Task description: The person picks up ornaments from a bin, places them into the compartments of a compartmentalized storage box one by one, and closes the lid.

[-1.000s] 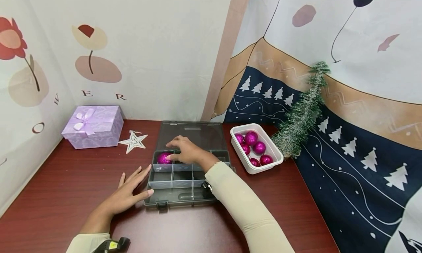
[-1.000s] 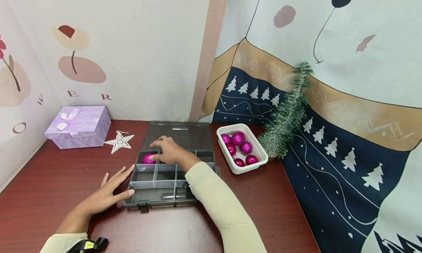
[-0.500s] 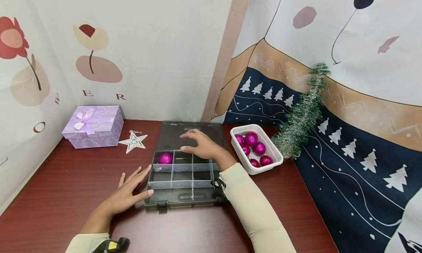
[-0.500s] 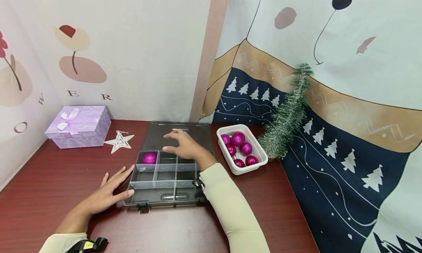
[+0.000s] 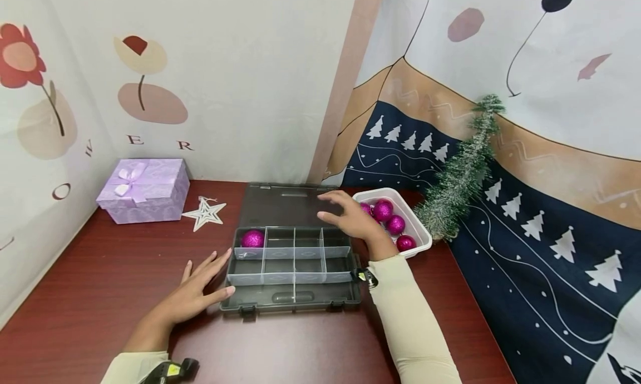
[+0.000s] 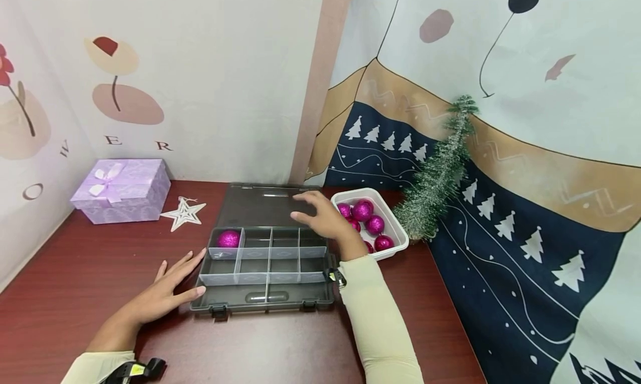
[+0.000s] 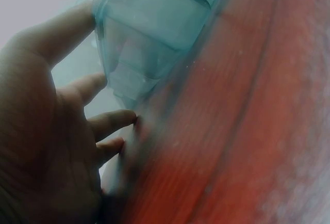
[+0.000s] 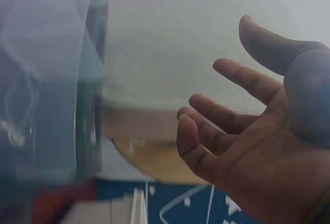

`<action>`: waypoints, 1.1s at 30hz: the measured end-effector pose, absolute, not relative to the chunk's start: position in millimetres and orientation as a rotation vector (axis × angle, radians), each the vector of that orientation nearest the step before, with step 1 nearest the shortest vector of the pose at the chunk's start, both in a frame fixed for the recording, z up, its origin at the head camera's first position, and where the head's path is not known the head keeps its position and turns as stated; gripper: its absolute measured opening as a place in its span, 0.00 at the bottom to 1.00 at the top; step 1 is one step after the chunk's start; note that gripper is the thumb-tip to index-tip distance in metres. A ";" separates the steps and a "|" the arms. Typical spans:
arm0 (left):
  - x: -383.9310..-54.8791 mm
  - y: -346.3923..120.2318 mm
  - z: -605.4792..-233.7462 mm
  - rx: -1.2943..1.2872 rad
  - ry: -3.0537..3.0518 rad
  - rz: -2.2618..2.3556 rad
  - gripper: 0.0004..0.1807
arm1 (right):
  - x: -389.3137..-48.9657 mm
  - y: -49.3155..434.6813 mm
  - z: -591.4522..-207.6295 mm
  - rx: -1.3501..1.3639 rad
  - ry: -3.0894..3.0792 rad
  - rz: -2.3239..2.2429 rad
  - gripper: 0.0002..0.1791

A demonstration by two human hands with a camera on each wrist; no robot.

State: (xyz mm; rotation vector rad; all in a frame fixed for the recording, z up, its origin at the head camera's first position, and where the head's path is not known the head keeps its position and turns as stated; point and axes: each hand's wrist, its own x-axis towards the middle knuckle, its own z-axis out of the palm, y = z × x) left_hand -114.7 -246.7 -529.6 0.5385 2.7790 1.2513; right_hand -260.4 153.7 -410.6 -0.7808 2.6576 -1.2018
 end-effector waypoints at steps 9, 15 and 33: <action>-113.8 -246.5 -528.7 0.532 2.776 1.254 0.48 | -256.8 208.3 -408.1 -0.620 2.733 -1.245 0.31; -113.5 -245.9 -527.7 0.536 2.765 1.263 0.48 | -260.3 242.2 -414.2 -0.564 2.787 -1.302 0.28; -113.0 -246.5 -527.3 0.524 2.767 1.251 0.48 | -286.7 282.2 -438.1 -0.214 2.895 -1.333 0.32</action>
